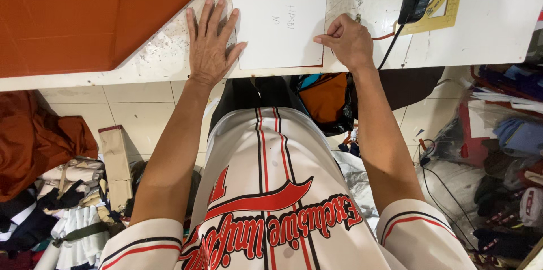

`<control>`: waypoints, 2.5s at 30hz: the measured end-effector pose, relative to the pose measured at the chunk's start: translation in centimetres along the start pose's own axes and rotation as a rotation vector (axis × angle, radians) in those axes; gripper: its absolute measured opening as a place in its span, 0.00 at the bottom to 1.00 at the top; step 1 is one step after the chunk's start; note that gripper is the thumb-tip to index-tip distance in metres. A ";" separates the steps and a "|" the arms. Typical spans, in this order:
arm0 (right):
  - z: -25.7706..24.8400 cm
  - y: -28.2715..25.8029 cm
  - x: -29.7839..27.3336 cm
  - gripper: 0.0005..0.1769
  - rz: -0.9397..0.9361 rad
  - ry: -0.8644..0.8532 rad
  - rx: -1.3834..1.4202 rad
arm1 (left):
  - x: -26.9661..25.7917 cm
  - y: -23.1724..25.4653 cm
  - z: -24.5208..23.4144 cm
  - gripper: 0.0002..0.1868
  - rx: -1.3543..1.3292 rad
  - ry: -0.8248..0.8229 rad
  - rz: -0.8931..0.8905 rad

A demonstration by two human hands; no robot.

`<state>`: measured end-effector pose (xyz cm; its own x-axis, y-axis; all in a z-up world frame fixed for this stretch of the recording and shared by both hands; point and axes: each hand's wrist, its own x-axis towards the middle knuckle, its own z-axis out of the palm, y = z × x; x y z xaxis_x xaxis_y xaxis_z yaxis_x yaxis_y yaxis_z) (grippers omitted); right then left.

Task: The person marks fabric using a white chalk-like tool and a paper template, then cuts out pieces of orange fabric using scissors and an electric fabric cutter.

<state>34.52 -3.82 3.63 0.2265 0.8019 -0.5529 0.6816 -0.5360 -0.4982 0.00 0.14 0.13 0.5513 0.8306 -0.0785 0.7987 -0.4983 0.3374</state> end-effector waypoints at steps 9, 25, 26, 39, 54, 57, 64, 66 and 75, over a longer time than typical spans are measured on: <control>0.0 0.3 0.0 0.22 -0.037 0.015 -0.026 | 3.7 0.9 -0.3 0.38 0.122 -0.024 0.137; -0.9 -0.4 -0.2 0.19 0.042 -0.081 0.007 | 8.0 1.5 -0.7 0.46 0.069 -0.071 0.221; -1.4 -0.5 -0.5 0.18 0.011 -0.080 0.135 | 7.8 1.5 -0.8 0.46 0.073 -0.073 0.229; -2.4 -2.8 3.3 0.14 -0.269 -0.139 0.821 | 7.8 0.9 -0.6 0.49 0.000 -0.086 0.231; -0.1 0.6 0.4 0.33 -0.191 0.063 0.010 | 7.5 0.3 0.6 0.52 -0.022 -0.122 0.221; 0.1 0.7 0.5 0.34 -0.216 0.074 -0.017 | 7.5 0.3 0.5 0.51 -0.026 -0.120 0.216; -1.4 0.8 1.1 0.26 -0.023 -0.059 0.542 | 7.7 0.4 0.8 0.51 -0.006 -0.121 0.212; -1.9 0.4 1.5 0.26 -0.072 -0.077 0.701 | 7.7 0.4 0.9 0.51 0.007 -0.104 0.216; -1.5 -1.3 3.7 0.15 -0.069 0.068 0.742 | 7.6 0.6 1.1 0.51 0.021 -0.089 0.218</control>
<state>35.54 0.22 3.23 0.2587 0.8419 -0.4736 0.0526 -0.5018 -0.8634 4.95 5.92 -1.25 0.7297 0.6780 -0.0885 0.6627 -0.6695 0.3356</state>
